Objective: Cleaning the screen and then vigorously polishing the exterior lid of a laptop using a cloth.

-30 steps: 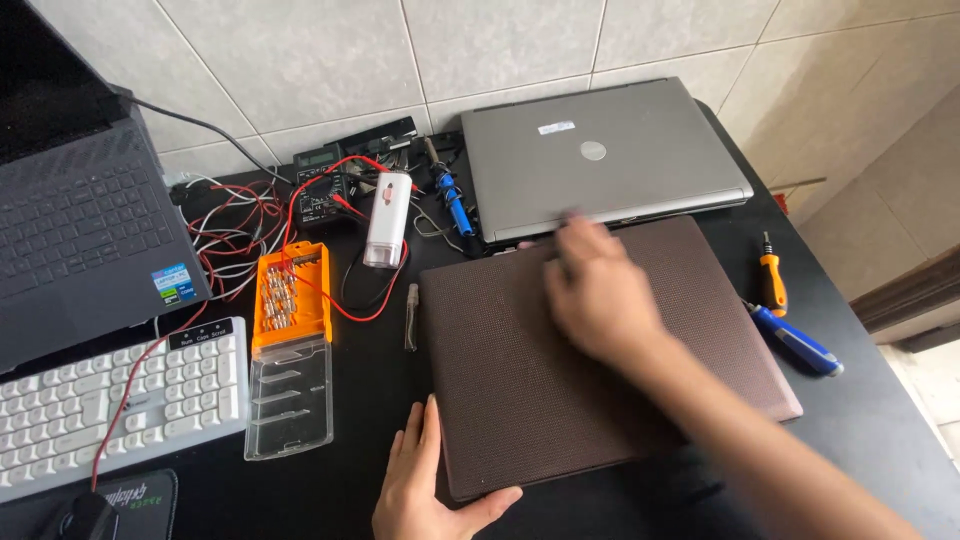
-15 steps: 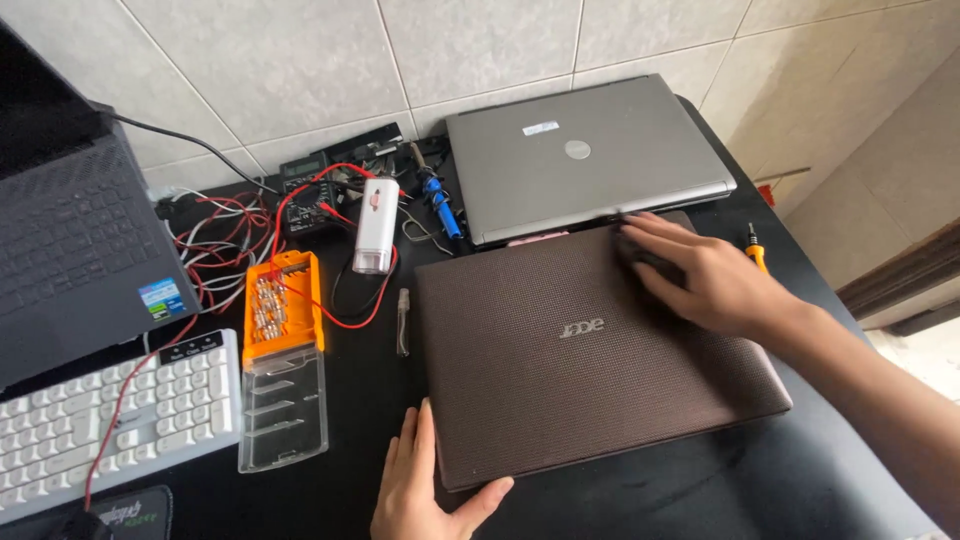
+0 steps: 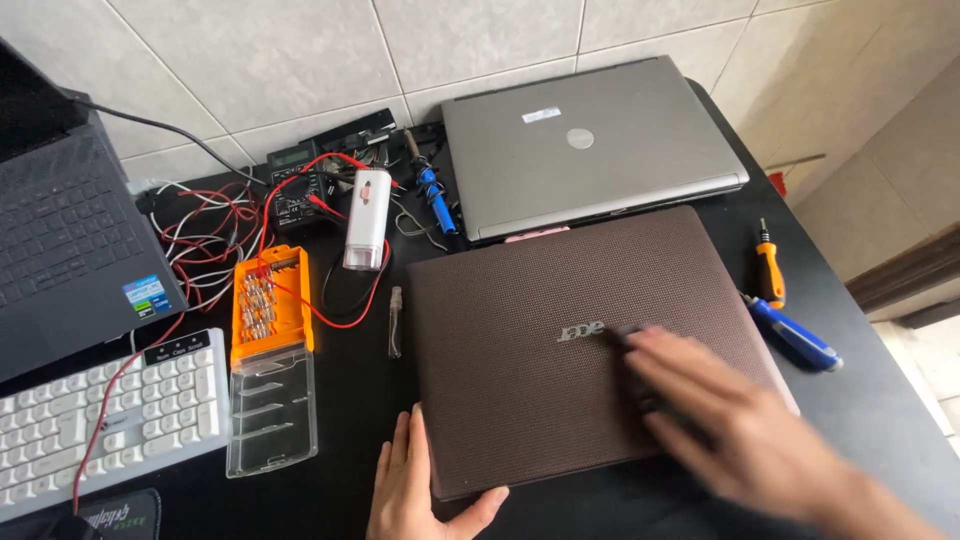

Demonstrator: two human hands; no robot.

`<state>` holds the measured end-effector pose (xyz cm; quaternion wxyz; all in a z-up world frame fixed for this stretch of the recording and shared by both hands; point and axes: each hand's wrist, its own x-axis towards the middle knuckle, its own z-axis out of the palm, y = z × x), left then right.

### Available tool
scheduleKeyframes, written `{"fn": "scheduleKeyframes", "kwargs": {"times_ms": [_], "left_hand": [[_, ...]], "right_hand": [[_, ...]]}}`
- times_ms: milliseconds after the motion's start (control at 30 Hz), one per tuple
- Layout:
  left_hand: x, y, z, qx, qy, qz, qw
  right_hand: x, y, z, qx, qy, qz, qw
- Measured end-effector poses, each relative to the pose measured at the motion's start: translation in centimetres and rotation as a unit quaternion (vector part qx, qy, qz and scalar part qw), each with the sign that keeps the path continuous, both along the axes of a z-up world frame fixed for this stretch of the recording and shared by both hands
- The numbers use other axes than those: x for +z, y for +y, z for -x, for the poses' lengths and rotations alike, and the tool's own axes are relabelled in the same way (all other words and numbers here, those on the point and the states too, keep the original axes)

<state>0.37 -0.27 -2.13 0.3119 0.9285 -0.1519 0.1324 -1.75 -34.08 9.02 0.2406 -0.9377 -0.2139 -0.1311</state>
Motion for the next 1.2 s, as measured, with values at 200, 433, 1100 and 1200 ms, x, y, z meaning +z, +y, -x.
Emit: {"fn": "scheduleKeyframes", "kwargs": {"times_ms": [200, 433, 1100, 1200], "left_hand": [[-1.4, 0.2, -0.1, 0.053, -0.042, -0.013, 0.998], [-0.8, -0.2, 1.2, 0.092, 0.008, 0.025, 0.995], [1.5, -0.2, 0.5, 0.044, -0.010, 0.042, 0.998], [1.2, 0.0, 0.3, -0.004, -0.021, 0.055, 0.998]], "right_hand": [[0.1, 10.6, -2.4, 0.093, -0.019, -0.080, 0.992], [-1.0, 18.6, -5.2, 0.152, -0.015, -0.091, 0.984], [0.3, 7.2, -15.1, 0.073, -0.033, -0.061, 0.995], [0.1, 3.6, -11.8, -0.018, 0.001, -0.061, 0.998]]}}
